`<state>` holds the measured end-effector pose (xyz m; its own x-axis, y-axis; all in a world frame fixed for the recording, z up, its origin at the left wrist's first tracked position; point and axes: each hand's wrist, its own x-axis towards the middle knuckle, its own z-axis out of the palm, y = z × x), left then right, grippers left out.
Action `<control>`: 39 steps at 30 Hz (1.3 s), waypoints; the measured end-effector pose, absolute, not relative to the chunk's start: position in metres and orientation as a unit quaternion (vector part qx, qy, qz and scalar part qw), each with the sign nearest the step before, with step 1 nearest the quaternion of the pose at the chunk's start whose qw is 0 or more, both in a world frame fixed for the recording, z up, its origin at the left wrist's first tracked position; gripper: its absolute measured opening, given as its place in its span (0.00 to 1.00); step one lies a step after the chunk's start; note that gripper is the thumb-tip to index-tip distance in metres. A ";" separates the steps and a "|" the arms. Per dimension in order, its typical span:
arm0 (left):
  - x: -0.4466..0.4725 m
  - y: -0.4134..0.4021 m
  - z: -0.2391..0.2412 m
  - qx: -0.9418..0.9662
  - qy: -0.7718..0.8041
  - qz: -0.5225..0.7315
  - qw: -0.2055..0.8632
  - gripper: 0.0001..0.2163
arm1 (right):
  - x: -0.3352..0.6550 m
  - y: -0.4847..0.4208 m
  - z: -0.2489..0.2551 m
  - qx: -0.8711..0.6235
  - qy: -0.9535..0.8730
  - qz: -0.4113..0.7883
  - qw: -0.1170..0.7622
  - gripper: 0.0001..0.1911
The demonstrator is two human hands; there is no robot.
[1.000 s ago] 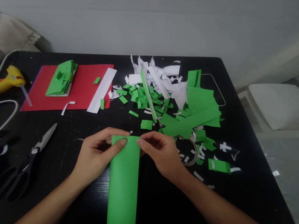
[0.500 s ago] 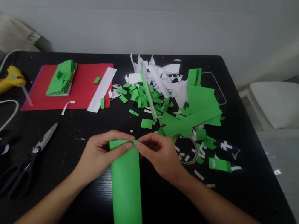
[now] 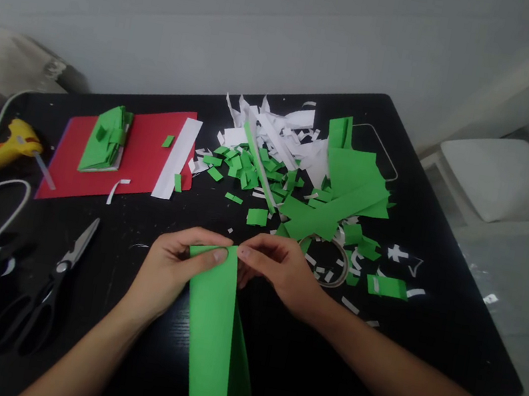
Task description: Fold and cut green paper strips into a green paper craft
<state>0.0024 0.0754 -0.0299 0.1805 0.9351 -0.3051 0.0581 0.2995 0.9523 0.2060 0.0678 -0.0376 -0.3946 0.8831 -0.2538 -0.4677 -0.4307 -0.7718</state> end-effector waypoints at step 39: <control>0.003 0.082 -0.021 0.466 0.560 0.394 0.560 0.14 | 0.206 0.071 -0.037 -0.453 -0.367 0.665 0.467 0.15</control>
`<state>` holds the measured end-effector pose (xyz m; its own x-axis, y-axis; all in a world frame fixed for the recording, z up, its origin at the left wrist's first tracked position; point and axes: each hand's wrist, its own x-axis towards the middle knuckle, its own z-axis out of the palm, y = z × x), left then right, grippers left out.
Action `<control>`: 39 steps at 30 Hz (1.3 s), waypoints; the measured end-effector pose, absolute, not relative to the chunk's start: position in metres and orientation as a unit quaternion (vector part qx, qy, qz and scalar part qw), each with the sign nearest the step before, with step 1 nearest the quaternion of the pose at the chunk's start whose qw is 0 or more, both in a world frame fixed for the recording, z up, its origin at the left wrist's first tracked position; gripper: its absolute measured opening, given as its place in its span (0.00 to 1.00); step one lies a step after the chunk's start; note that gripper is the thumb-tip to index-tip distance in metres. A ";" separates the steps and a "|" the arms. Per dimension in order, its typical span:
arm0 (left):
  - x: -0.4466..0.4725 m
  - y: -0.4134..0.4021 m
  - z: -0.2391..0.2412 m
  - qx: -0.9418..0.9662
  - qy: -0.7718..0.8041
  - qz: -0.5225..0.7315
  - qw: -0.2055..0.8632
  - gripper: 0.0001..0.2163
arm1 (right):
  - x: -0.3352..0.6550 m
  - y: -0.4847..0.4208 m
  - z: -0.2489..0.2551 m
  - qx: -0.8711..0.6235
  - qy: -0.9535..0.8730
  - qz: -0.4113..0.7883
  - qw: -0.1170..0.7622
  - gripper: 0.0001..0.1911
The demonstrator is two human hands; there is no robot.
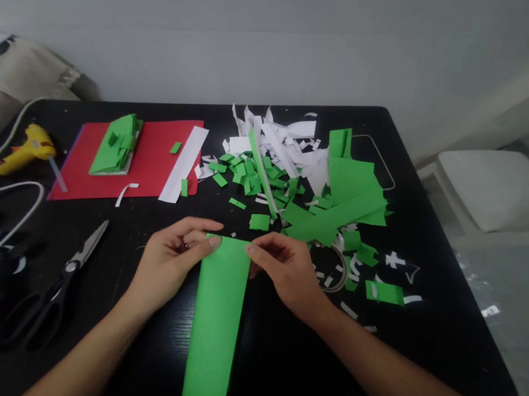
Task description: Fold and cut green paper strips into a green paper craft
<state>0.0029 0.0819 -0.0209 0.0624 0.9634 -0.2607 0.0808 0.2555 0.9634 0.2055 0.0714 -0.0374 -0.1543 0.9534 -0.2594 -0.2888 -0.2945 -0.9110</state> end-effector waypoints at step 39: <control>0.001 0.084 -0.015 0.548 0.423 0.213 0.690 0.14 | 0.215 0.073 -0.028 -0.434 -0.456 0.710 0.317 0.17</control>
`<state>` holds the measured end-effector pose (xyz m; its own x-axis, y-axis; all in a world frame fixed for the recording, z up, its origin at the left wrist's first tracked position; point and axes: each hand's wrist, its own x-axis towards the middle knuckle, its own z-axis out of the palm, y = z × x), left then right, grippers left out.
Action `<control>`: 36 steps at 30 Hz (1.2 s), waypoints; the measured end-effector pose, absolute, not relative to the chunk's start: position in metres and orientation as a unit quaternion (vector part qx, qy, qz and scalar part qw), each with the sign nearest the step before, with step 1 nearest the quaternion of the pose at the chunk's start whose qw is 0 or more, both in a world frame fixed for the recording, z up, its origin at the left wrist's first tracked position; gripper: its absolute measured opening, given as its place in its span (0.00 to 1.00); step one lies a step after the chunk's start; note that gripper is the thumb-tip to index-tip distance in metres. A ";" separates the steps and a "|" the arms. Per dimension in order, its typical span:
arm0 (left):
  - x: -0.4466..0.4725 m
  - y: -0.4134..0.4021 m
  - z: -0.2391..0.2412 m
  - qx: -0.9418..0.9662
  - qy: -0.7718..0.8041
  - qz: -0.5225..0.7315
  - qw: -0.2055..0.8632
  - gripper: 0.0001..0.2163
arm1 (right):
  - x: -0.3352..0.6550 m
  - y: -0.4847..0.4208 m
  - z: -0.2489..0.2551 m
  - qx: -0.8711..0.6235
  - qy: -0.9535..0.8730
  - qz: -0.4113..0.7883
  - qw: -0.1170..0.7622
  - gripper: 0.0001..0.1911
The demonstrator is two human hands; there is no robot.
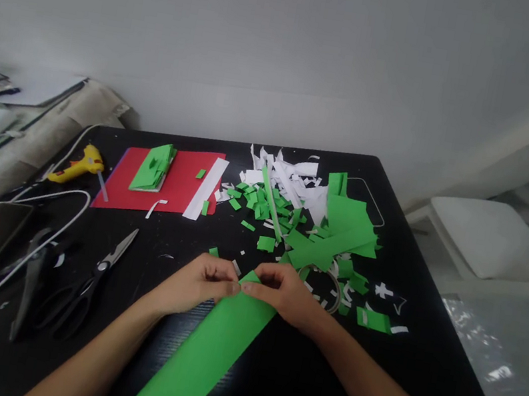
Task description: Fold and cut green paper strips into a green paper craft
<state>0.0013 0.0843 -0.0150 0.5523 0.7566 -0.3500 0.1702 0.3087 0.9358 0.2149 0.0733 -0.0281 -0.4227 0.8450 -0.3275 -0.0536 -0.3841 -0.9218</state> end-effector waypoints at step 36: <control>0.009 0.073 -0.015 0.518 0.468 0.356 0.621 0.15 | 0.217 0.070 -0.028 -0.439 -0.403 0.723 0.349 0.18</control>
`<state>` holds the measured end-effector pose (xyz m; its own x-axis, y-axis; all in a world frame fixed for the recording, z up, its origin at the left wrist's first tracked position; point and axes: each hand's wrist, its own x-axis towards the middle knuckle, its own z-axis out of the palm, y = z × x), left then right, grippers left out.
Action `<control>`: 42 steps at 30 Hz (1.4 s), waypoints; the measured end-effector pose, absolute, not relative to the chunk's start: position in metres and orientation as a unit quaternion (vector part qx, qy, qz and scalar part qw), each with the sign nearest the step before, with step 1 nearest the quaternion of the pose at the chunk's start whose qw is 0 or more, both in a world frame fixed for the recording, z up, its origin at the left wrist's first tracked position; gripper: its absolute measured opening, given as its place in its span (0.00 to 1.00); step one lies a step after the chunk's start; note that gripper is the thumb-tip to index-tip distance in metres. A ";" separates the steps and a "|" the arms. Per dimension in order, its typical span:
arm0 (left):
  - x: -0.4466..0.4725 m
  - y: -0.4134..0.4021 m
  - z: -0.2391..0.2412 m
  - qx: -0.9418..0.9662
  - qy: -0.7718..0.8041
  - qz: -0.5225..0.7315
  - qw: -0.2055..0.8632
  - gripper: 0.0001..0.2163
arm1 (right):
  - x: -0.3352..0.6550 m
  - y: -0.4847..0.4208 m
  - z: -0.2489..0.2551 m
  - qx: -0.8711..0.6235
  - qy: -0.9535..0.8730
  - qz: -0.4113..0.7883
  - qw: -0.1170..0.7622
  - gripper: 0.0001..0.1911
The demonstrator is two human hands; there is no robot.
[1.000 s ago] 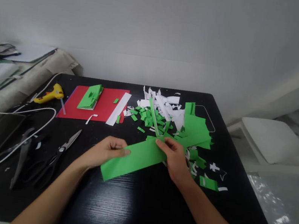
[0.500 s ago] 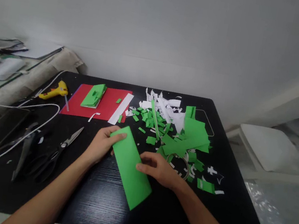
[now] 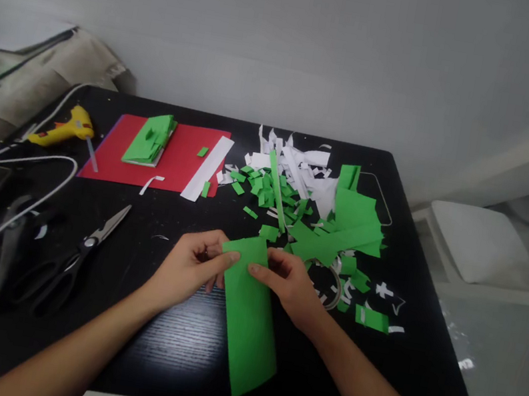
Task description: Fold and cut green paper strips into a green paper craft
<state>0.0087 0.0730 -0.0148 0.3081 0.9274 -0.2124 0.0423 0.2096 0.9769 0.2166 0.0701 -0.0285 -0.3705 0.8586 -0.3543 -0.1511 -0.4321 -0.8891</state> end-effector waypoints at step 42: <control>0.003 0.075 -0.014 0.591 0.441 0.368 0.566 0.12 | 0.214 0.069 -0.026 -0.449 -0.357 0.711 0.406 0.16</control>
<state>0.0034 0.0752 -0.0139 0.3411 0.9379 -0.0640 0.1047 0.0297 0.9941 0.2138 0.0689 -0.0258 -0.2679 0.8984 -0.3480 -0.2573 -0.4147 -0.8728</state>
